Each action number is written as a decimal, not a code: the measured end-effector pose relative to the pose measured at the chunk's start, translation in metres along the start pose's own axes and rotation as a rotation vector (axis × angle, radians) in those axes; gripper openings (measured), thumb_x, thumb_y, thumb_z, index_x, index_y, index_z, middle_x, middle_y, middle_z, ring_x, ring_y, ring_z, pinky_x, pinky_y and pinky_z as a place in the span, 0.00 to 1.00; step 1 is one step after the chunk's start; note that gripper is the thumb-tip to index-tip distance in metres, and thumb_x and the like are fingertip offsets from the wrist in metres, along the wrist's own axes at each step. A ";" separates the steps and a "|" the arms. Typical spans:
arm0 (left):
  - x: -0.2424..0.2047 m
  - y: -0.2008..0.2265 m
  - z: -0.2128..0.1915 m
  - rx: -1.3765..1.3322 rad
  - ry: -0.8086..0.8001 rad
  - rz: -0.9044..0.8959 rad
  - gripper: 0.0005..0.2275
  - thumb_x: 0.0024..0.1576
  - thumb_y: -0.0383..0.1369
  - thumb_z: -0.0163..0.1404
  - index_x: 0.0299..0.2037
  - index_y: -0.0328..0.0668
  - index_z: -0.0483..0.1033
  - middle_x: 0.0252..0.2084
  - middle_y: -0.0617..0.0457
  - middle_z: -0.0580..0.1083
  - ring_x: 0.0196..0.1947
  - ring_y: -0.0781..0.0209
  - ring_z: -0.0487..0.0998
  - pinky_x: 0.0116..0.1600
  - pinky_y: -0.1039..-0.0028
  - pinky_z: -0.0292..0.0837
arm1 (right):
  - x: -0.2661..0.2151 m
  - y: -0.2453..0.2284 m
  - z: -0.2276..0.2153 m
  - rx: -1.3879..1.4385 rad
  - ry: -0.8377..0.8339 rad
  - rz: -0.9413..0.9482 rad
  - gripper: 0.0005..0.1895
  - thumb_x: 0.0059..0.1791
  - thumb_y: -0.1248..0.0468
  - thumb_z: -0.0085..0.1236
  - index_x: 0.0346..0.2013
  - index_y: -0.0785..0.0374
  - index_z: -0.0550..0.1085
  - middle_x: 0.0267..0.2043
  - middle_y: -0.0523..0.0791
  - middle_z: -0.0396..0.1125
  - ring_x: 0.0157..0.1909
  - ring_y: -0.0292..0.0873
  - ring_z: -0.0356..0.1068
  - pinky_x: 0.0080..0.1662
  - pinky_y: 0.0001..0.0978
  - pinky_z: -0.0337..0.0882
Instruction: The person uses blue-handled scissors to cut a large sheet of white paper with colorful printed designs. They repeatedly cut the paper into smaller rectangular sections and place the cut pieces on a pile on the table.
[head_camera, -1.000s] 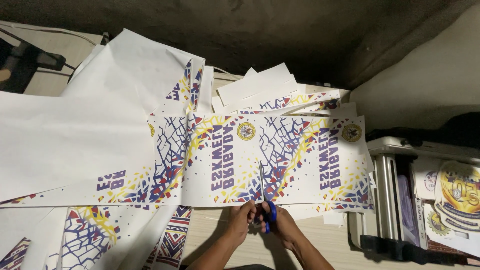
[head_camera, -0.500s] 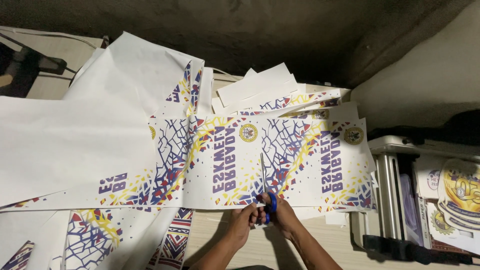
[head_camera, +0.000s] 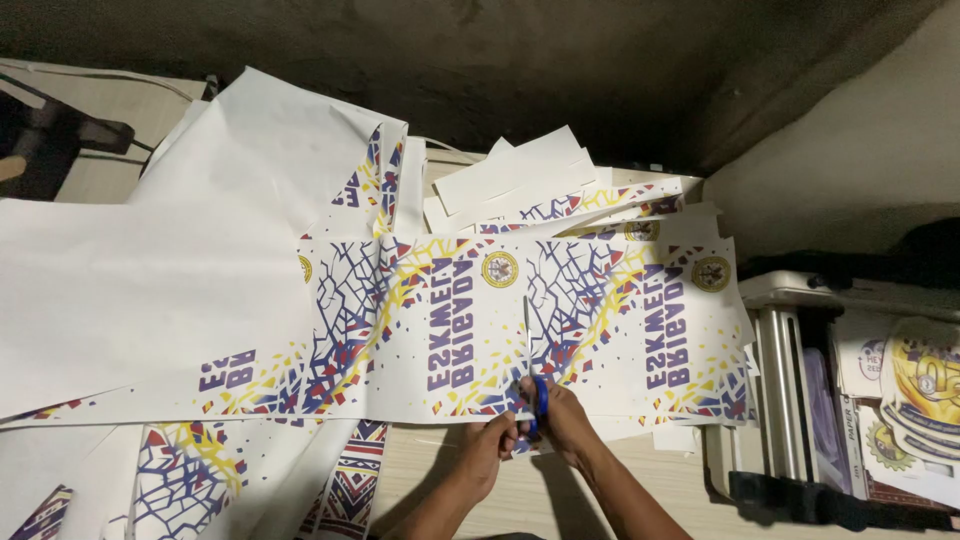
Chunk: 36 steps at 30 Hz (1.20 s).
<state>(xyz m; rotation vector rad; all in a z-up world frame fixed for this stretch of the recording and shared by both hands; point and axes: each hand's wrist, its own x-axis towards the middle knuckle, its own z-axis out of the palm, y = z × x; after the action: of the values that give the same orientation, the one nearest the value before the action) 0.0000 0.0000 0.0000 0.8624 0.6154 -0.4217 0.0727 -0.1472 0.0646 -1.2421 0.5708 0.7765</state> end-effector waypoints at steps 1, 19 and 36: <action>-0.003 0.002 0.002 0.024 -0.004 -0.025 0.06 0.60 0.33 0.53 0.36 0.40 0.74 0.25 0.58 0.71 0.22 0.71 0.65 0.28 0.80 0.59 | -0.003 -0.011 0.006 -0.005 0.032 0.021 0.23 0.50 0.48 0.60 0.39 0.68 0.75 0.21 0.43 0.67 0.18 0.36 0.65 0.22 0.26 0.64; -0.002 -0.009 -0.003 0.044 0.018 -0.046 0.07 0.59 0.35 0.55 0.37 0.43 0.73 0.25 0.57 0.71 0.22 0.71 0.66 0.28 0.79 0.59 | 0.049 -0.012 -0.010 -0.082 0.048 -0.080 0.23 0.51 0.48 0.61 0.43 0.69 0.78 0.29 0.44 0.70 0.24 0.35 0.65 0.29 0.25 0.66; -0.009 -0.006 -0.002 0.056 -0.002 -0.026 0.07 0.59 0.36 0.53 0.34 0.42 0.74 0.25 0.58 0.71 0.22 0.70 0.67 0.28 0.78 0.58 | 0.052 -0.045 0.004 -0.109 0.066 -0.088 0.25 0.48 0.48 0.62 0.43 0.69 0.76 0.25 0.45 0.70 0.20 0.35 0.64 0.23 0.26 0.64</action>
<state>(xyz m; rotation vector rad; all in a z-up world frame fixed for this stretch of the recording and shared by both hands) -0.0107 -0.0011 0.0015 0.9082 0.6158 -0.4646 0.1406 -0.1388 0.0537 -1.3880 0.5291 0.7027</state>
